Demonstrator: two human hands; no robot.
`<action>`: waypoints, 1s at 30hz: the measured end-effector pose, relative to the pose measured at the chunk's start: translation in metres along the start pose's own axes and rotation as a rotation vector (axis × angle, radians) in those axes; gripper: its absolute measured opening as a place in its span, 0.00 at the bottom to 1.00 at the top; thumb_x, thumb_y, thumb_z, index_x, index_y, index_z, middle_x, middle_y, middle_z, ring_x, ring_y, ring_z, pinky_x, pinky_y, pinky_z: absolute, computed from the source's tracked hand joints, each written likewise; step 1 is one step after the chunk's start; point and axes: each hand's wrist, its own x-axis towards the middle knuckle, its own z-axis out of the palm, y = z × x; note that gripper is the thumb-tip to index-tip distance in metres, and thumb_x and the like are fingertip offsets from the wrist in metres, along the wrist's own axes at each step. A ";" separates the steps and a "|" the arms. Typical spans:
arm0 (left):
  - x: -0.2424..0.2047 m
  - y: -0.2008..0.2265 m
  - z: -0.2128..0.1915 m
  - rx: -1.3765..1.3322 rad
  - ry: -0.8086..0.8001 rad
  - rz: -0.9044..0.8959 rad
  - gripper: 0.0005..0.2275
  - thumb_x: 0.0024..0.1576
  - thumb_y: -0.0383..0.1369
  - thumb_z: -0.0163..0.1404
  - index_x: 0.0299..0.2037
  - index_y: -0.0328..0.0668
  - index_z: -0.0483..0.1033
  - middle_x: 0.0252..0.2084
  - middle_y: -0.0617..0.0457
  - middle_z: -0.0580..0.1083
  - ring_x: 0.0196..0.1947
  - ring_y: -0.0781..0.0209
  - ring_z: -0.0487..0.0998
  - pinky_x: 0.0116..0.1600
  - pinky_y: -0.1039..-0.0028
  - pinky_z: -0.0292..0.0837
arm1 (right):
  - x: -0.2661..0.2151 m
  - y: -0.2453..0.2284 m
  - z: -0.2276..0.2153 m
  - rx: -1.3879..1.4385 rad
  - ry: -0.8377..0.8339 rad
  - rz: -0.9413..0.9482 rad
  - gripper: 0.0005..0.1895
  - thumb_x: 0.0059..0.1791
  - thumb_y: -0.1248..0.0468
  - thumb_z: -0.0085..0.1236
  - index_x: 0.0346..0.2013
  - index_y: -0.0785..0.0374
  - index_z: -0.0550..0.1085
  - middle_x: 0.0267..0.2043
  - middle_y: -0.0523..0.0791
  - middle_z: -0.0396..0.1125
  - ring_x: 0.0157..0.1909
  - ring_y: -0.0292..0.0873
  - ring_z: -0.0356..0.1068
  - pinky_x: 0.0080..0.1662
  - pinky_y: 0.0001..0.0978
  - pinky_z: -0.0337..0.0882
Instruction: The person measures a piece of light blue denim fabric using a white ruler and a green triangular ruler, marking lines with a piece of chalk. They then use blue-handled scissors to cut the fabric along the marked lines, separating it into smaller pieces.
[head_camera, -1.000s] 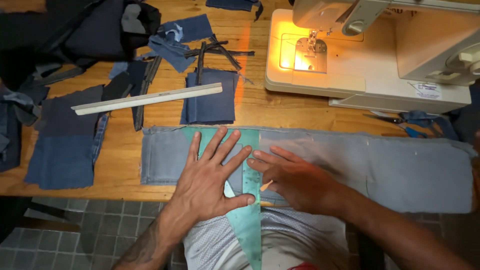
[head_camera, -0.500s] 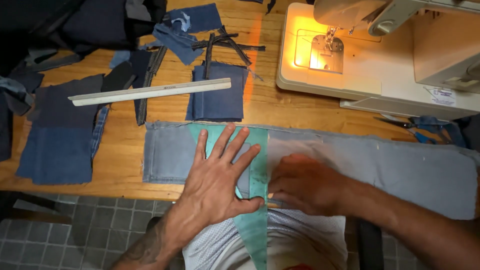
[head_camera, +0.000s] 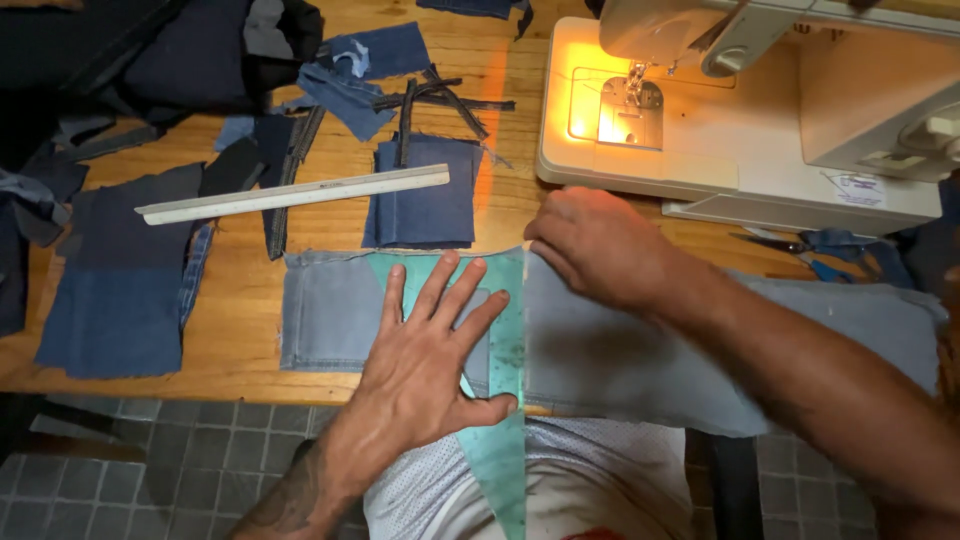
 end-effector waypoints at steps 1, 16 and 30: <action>0.001 -0.001 0.000 0.003 0.003 0.003 0.51 0.44 0.70 0.66 0.78 0.53 0.73 0.88 0.42 0.60 0.90 0.36 0.49 0.81 0.18 0.36 | -0.001 -0.008 -0.007 -0.004 0.003 0.000 0.12 0.66 0.56 0.57 0.50 0.59 0.82 0.44 0.50 0.74 0.44 0.59 0.74 0.45 0.56 0.73; 0.028 0.062 0.023 0.262 -0.070 -0.257 0.48 0.48 0.79 0.55 0.63 0.43 0.79 0.82 0.30 0.65 0.87 0.19 0.54 0.82 0.19 0.40 | -0.045 -0.058 -0.027 0.543 -0.201 0.408 0.07 0.55 0.61 0.65 0.46 0.44 0.84 0.30 0.35 0.74 0.30 0.36 0.70 0.38 0.32 0.72; 0.020 0.069 0.039 0.171 0.036 -0.388 0.53 0.45 0.76 0.61 0.73 0.43 0.72 0.91 0.39 0.53 0.92 0.37 0.40 0.83 0.18 0.31 | -0.012 -0.024 0.008 0.641 -0.293 0.037 0.10 0.58 0.59 0.58 0.42 0.52 0.87 0.39 0.41 0.80 0.39 0.42 0.82 0.47 0.36 0.77</action>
